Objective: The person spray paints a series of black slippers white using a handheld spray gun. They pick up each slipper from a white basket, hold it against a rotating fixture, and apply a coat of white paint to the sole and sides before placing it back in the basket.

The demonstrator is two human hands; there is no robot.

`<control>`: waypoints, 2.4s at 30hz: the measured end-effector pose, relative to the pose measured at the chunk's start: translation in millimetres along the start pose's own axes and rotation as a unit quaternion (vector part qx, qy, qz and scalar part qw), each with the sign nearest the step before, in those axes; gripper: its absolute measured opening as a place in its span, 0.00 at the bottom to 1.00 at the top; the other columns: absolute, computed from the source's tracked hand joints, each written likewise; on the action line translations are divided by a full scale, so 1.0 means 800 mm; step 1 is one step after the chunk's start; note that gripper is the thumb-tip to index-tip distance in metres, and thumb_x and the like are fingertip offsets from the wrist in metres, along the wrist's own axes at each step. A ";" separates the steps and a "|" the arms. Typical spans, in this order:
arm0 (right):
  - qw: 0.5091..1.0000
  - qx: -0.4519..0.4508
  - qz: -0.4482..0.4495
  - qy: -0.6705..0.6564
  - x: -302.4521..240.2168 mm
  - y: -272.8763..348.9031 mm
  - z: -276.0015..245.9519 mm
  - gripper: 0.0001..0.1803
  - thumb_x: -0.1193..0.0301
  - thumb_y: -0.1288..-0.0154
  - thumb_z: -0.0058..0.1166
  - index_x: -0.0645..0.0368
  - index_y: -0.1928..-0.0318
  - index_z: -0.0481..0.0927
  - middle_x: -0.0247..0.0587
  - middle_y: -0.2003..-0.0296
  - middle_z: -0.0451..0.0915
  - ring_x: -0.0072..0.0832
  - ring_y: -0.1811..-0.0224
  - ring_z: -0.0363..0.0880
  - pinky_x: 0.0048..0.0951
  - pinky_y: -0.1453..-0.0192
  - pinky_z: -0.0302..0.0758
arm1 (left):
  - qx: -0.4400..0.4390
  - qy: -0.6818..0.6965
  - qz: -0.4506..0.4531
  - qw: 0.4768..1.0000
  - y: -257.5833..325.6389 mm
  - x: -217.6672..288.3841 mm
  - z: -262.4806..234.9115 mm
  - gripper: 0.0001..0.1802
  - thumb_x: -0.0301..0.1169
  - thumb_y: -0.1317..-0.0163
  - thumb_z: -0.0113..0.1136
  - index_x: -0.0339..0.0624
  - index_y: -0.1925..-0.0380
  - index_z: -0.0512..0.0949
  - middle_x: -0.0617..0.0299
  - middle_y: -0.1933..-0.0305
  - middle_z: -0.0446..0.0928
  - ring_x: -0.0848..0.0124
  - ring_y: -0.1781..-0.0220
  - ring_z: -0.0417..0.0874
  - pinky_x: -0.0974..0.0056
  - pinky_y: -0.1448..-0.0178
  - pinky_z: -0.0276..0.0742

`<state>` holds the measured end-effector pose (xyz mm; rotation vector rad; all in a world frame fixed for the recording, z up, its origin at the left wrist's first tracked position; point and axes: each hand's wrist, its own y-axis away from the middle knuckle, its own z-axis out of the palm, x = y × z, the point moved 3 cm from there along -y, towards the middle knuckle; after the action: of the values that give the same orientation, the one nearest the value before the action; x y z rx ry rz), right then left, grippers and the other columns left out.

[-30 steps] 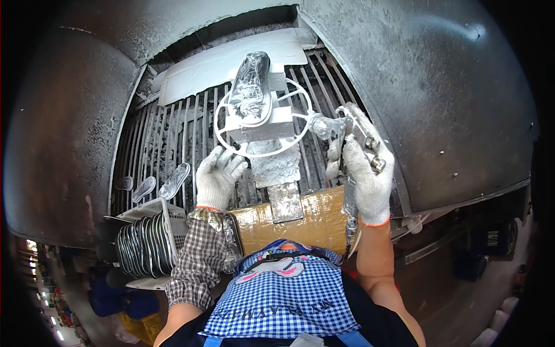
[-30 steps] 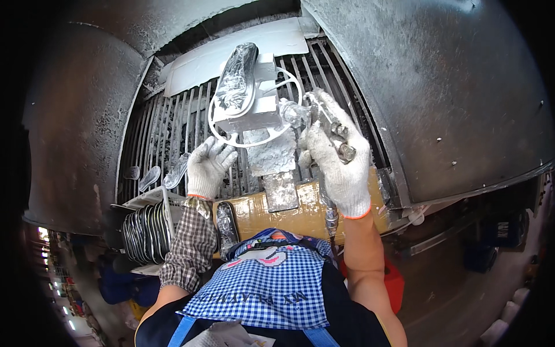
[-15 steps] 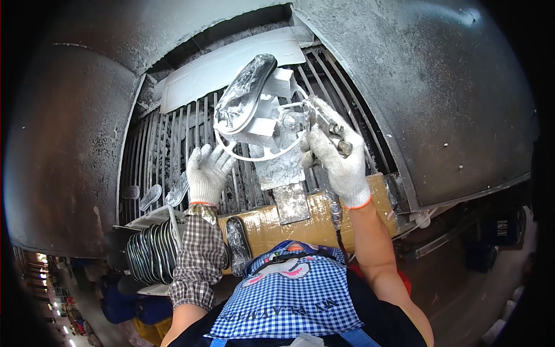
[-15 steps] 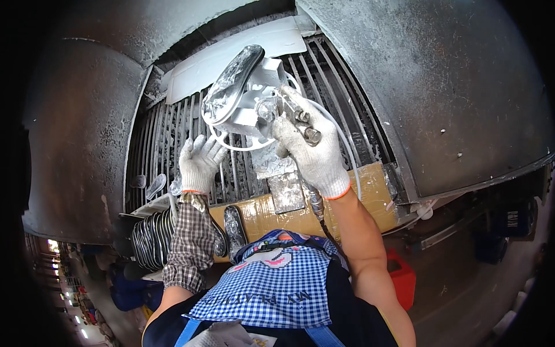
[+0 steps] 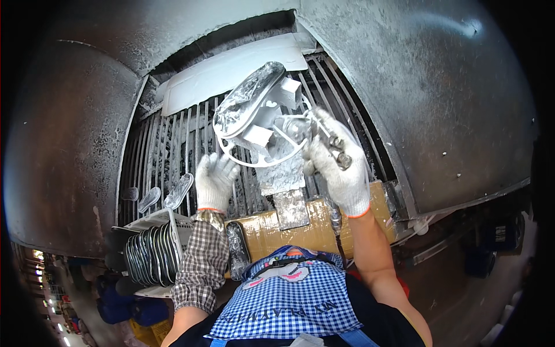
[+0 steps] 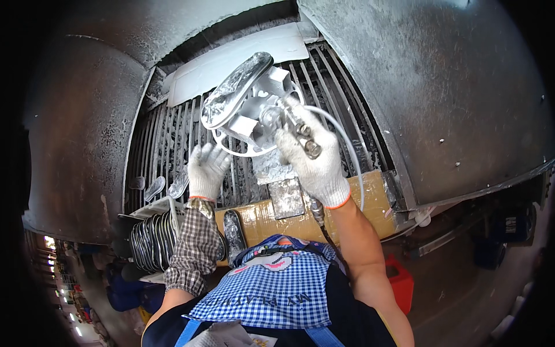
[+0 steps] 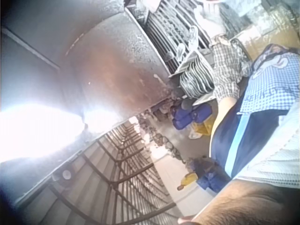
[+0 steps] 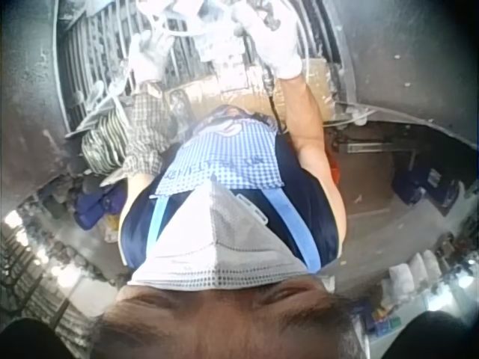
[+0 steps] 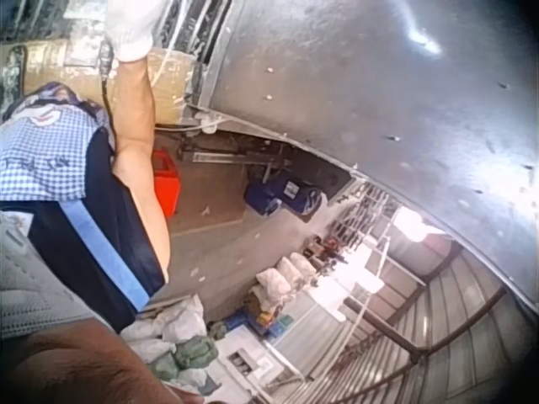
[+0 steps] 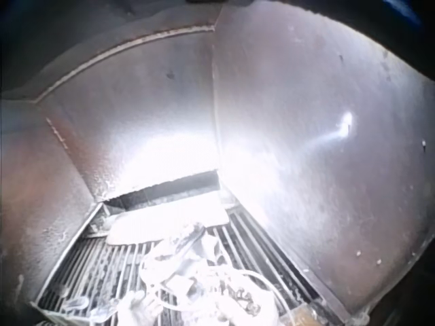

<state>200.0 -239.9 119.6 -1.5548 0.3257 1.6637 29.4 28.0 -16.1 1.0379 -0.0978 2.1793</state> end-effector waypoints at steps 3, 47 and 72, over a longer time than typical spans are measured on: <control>0.999 -0.015 -0.012 0.028 0.007 -0.002 -0.003 0.32 0.72 0.20 0.58 0.70 0.22 0.67 0.39 0.57 0.86 0.16 0.65 0.81 0.22 0.61 0.80 | 0.042 -0.004 -0.039 0.998 0.028 -0.021 0.026 0.21 0.48 0.19 0.51 0.40 0.52 0.77 0.45 0.47 0.83 0.54 0.46 0.86 0.49 0.41 0.84; 0.997 0.063 -0.012 -0.040 0.005 -0.023 -0.021 0.31 0.75 0.20 0.58 0.71 0.22 0.67 0.35 0.59 0.85 0.15 0.68 0.79 0.20 0.63 0.78 | 0.018 0.082 -0.022 0.996 0.020 -0.003 0.011 0.20 0.45 0.22 0.56 0.36 0.48 0.75 0.28 0.35 0.78 0.39 0.36 0.83 0.41 0.33 0.82; 0.996 0.083 0.025 -0.038 -0.040 0.018 -0.029 0.32 0.73 0.19 0.58 0.70 0.22 0.66 0.36 0.62 0.84 0.15 0.66 0.79 0.19 0.61 0.78 | -0.021 0.076 -0.092 0.993 0.058 -0.107 0.062 0.26 0.40 0.23 0.57 0.30 0.36 0.71 0.33 0.33 0.75 0.37 0.27 0.77 0.37 0.23 0.75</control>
<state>203.0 -276.8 139.7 -1.3677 0.4535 1.6840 69.1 -72.8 -32.6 0.8204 0.0222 2.0703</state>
